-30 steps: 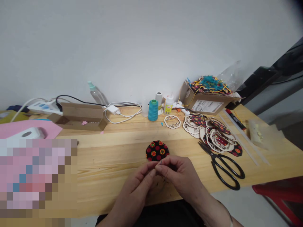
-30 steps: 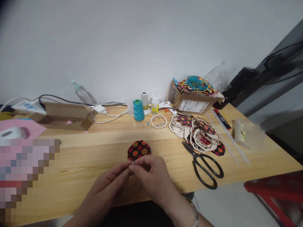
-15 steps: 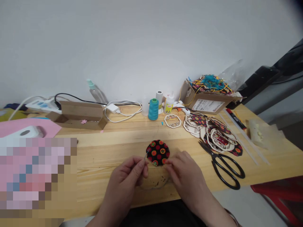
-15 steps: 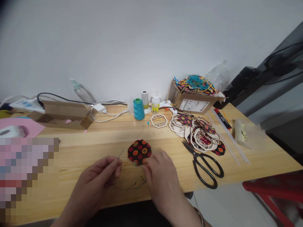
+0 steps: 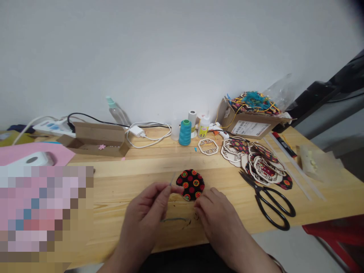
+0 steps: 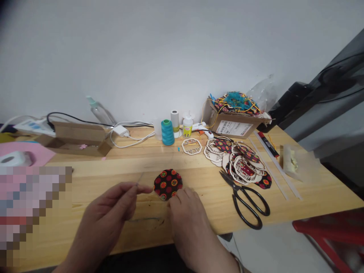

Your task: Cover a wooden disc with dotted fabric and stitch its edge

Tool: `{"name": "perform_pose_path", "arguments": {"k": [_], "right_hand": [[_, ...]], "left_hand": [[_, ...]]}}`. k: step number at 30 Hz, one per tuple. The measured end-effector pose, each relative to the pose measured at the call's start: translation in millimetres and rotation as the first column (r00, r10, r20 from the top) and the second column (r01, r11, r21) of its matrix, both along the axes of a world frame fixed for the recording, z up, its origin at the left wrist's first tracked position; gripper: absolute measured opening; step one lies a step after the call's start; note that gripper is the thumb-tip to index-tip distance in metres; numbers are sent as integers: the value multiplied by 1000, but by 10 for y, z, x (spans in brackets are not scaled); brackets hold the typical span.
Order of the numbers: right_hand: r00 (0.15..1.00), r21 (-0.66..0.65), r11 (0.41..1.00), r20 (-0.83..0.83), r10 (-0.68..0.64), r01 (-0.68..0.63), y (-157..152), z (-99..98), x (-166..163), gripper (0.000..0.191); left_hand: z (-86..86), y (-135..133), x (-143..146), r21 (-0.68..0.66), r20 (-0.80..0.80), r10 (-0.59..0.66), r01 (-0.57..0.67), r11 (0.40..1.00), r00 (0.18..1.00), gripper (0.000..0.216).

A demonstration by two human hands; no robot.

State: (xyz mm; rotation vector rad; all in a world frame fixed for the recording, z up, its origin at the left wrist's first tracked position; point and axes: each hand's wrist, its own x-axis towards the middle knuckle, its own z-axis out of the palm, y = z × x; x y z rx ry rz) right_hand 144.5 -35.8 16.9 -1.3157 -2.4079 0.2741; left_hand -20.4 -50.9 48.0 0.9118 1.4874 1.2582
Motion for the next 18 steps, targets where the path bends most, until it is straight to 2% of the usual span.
{"name": "perform_pose_path", "arguments": {"k": [3,5,8,10,15,18], "right_hand": [[990,-115,992,-137,35,-51,64,230,55,15],[983,-154,987,-181,24,-53,101,328,77,14],[973,-201,978,-232,11,-59,130,382,87,15],[959,-225,969,-281,30,-97,135,397,86,14],[953,-203,975,-301,29,-93,195,450,91,16],[950,-148,988,-312,-2,-47,292,434,119,14]], "left_hand": [[-13,55,106,-26,-54,-96,95,995,994,20],[-9,83,151,-19,-47,-100,99,995,994,18],[-2,107,177,3,-36,-73,74,997,997,19],[-13,116,192,14,-66,-108,109,994,992,17],[-67,127,267,66,-196,-240,257,964,951,18],[-97,141,286,36,-172,-238,248,968,956,17]]}}
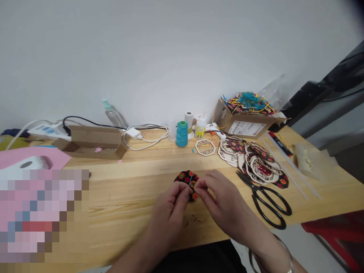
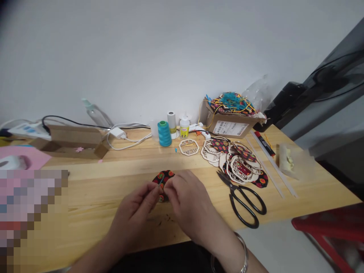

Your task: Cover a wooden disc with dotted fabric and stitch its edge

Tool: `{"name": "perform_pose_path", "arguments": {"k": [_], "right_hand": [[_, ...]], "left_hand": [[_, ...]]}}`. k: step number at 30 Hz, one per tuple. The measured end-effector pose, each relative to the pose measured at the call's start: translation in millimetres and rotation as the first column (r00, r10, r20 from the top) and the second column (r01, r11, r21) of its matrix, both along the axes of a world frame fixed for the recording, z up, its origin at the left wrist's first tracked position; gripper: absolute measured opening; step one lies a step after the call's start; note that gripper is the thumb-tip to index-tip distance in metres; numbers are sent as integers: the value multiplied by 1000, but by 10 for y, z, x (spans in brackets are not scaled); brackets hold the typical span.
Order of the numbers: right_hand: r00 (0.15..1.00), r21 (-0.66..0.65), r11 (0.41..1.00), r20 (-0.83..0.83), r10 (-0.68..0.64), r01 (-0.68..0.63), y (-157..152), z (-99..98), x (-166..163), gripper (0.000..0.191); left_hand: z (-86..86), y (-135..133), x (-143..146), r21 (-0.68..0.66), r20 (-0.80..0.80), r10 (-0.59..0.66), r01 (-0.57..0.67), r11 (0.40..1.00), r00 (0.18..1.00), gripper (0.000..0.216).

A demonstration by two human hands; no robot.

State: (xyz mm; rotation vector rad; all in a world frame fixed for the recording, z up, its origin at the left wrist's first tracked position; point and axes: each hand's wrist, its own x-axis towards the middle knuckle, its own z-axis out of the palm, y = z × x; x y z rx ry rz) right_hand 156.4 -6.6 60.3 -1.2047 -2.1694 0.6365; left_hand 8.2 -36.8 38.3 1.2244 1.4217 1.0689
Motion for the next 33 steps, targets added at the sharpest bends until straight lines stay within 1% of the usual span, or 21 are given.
{"name": "perform_pose_path", "arguments": {"k": [1,3,4,5,6,7,9,11,12,14,15,17,18,20,22,25,27,33], "right_hand": [[999,33,998,-22,-43,44,31,-16,14,13],[983,75,983,-92,-161,168,69,-54,44,11],[966,66,971,-136,-221,231,70,-71,60,11],[947,28,960,-175,-269,278,57,-86,73,13],[931,-40,953,-207,-301,299,30,-99,83,16],[921,-131,947,-229,-315,292,-6,-111,87,20],[920,-344,917,-254,-298,202,-89,-136,74,29],[914,-528,845,-297,-275,83,-155,-169,30,33],[898,-591,806,-336,-286,35,-171,-189,0,31],[836,-680,732,-420,-355,-31,-170,-232,-69,24],[794,-716,696,-455,-402,-57,-157,-255,-103,23],[713,-767,632,-504,-488,-109,-120,-297,-161,29],[678,-782,610,-518,-521,-128,-102,-315,-182,30],[628,-784,606,-540,-560,-134,-71,-338,-209,27],[613,-765,633,-558,-560,-118,-47,-339,-215,21],[627,-727,680,-572,-528,-90,-10,-300,-202,16],[640,-713,698,-571,-514,-75,15,-263,-189,14],[653,-718,694,-554,-517,-59,53,-208,-181,14]], "left_hand": [[-14,8,-2,-36,41,15,-14,999,999,17],[-50,27,-12,-126,171,52,-30,992,984,19],[-71,37,-20,-170,246,76,-34,985,966,21],[-91,47,-27,-205,314,99,-35,978,944,22],[-108,56,-34,-229,369,124,-40,973,921,23],[-123,65,-40,-245,408,149,-50,968,901,24],[-140,76,-48,-261,450,187,-72,963,873,24],[-147,78,-49,-266,472,201,-79,961,858,24],[-150,76,-47,-264,480,200,-76,961,854,24],[-159,64,-41,-247,474,182,-68,967,861,24],[-165,56,-37,-232,462,168,-64,971,871,24],[-177,35,-30,-197,422,131,-50,979,897,22],[-182,25,-28,-180,399,111,-41,983,910,22],[-187,7,-27,-147,352,77,-26,989,933,22],[-183,-5,-29,-117,296,46,-11,993,954,22],[-163,-13,-34,-87,206,12,6,996,978,21],[-147,-15,-35,-72,159,4,8,997,987,21],[-131,-13,-30,-22,38,-8,9,1000,999,19]]}}
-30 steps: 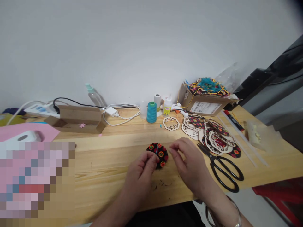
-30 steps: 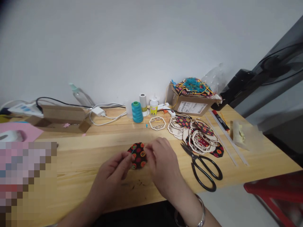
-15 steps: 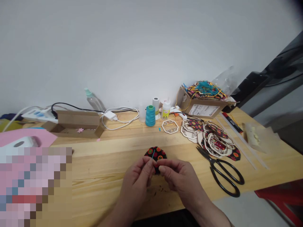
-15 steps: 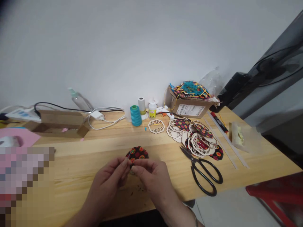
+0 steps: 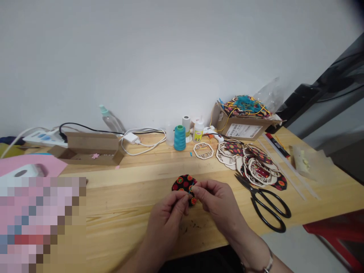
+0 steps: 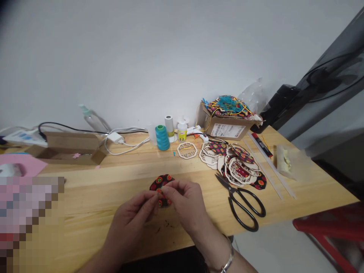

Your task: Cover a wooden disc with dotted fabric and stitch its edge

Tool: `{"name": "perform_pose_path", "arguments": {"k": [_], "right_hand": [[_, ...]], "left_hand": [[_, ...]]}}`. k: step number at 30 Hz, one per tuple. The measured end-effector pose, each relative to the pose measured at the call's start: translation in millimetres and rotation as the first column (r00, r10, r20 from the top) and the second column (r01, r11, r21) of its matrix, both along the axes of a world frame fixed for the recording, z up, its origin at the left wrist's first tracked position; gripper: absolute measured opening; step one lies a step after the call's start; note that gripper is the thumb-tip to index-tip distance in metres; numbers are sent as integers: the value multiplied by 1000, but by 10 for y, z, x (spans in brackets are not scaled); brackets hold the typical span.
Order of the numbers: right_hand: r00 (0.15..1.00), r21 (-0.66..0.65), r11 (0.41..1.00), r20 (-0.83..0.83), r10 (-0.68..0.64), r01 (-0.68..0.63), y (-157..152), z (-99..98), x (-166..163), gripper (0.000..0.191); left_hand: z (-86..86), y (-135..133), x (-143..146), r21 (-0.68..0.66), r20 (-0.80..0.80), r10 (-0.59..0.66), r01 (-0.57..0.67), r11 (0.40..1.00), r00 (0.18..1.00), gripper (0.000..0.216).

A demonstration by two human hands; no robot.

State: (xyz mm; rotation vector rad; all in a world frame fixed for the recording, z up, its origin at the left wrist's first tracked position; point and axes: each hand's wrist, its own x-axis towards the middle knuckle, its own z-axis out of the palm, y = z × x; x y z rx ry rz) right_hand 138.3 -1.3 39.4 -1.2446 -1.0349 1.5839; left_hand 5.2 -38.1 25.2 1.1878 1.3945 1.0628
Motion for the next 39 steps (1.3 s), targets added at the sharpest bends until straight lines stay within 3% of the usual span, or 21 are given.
{"name": "perform_pose_path", "arguments": {"k": [16,21,25,29,34,39], "right_hand": [[1000,38,999,-21,-3,3,3,33,17,14],[998,87,996,-59,-30,35,-11,-37,35,29],[991,24,998,-126,-54,57,-46,-104,41,35],[990,-67,998,-139,-6,-3,-88,-134,18,30],[990,-55,997,-135,49,-57,-78,-116,-6,21],[968,-125,983,-228,106,-137,-45,-93,27,20]], "left_hand": [[25,-2,11,25,-94,-45,48,999,995,19],[14,-9,10,14,-51,-36,37,999,998,21],[3,-7,-4,-10,-12,-6,6,1000,1000,20],[1,4,-10,-14,8,22,-22,1000,1000,20],[23,7,-17,-1,-21,-25,25,1000,999,21],[67,-3,-16,-25,-57,-70,69,997,996,26]]}}
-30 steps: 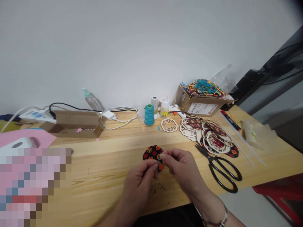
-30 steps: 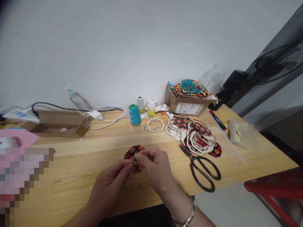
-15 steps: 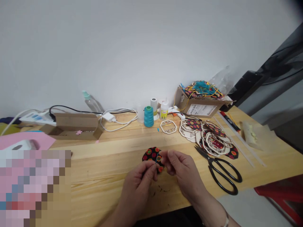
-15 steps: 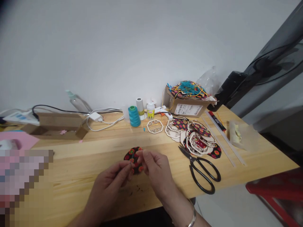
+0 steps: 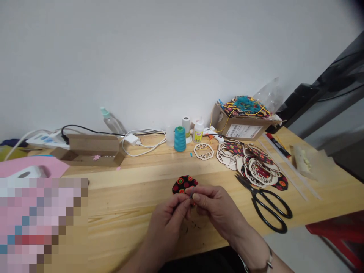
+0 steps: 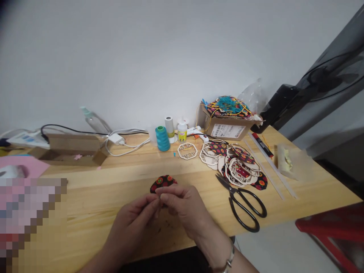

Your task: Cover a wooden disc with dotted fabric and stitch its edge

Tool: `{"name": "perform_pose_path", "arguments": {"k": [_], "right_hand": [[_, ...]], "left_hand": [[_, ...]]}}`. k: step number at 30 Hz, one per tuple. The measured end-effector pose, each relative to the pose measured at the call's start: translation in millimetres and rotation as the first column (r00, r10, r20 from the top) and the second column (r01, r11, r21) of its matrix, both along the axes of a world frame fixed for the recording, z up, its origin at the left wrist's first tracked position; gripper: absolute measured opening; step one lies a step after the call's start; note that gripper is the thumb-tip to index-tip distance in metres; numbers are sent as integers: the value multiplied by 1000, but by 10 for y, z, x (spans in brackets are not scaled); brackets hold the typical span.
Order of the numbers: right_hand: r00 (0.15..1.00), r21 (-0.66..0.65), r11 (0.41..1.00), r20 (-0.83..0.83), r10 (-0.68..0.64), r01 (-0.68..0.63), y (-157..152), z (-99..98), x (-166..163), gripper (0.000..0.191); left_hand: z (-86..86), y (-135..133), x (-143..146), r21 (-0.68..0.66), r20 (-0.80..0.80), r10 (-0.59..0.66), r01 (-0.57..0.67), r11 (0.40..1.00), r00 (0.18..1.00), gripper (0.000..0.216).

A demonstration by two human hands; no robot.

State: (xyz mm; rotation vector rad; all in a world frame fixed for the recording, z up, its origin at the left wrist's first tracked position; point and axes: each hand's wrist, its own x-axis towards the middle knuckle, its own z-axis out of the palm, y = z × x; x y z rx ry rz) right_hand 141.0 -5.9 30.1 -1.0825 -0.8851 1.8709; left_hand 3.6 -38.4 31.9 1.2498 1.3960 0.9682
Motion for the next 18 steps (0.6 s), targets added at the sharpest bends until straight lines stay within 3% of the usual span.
{"name": "perform_pose_path", "arguments": {"k": [6,11,18], "right_hand": [[999,58,998,-31,-23,25,24,22,-3,12],[995,151,985,-58,-80,88,38,77,57,8],[986,145,985,-149,-73,95,39,233,135,14]], "left_hand": [[34,2,-3,7,-40,-32,32,999,999,21],[16,42,-42,122,-118,-40,55,991,992,18],[-113,119,-115,270,-309,2,86,959,951,21]]}}
